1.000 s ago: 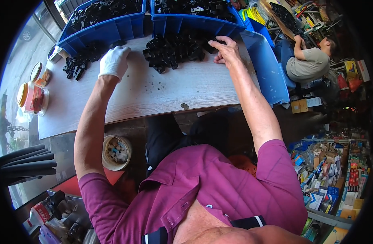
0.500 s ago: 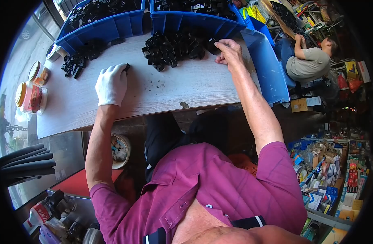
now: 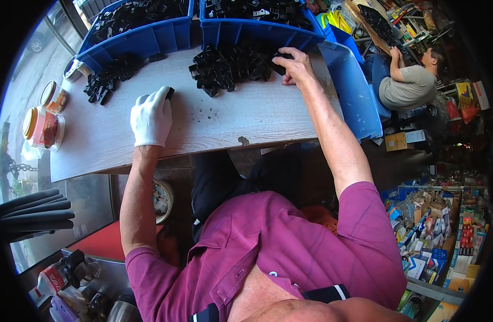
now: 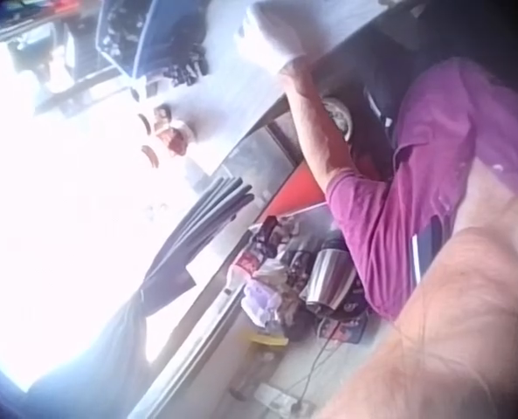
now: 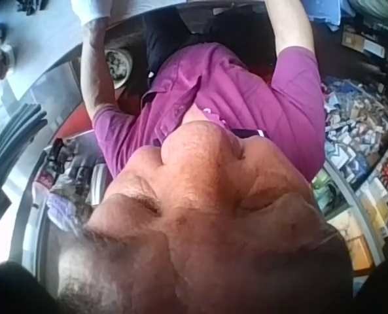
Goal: Assembling small black plastic hardware components at a workbench.
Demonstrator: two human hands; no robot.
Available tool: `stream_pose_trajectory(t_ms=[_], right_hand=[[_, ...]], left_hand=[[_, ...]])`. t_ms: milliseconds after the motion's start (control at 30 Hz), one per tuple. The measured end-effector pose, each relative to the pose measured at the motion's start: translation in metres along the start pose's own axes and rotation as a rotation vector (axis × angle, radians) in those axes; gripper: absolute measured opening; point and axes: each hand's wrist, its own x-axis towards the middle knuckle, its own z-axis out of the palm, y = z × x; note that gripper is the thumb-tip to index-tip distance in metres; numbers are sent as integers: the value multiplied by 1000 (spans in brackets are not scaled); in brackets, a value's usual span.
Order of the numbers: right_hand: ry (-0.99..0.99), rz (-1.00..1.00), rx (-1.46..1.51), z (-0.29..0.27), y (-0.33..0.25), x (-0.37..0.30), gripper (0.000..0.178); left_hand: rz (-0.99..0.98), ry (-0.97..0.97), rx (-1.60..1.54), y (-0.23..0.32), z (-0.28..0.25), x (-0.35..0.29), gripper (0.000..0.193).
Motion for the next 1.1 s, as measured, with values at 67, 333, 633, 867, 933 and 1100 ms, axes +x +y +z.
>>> stream_pose_trajectory(t_ms=[67, 333, 633, 867, 933, 1100], right_hand=[[4, -16, 9, 2, 2, 3, 48], [-6, 36, 112, -7, 4, -7, 29], [26, -9, 8, -14, 16, -26, 48], [88, -49, -298, -1, 9, -29, 44], [96, -29, -320, 0, 11, -25, 41], [67, 77, -345, -3, 11, -20, 33]], left_hand=[[-19, -14, 2, 1, 0, 1, 20], [22, 6, 24, -4, 6, -1, 21], [10, -1, 3, -4, 4, 0, 21], [2, -6, 9, -3, 4, 0, 21], [14, 1, 4, -2, 4, 1, 21], [7, 8, -8, -6, 6, -1, 21]])
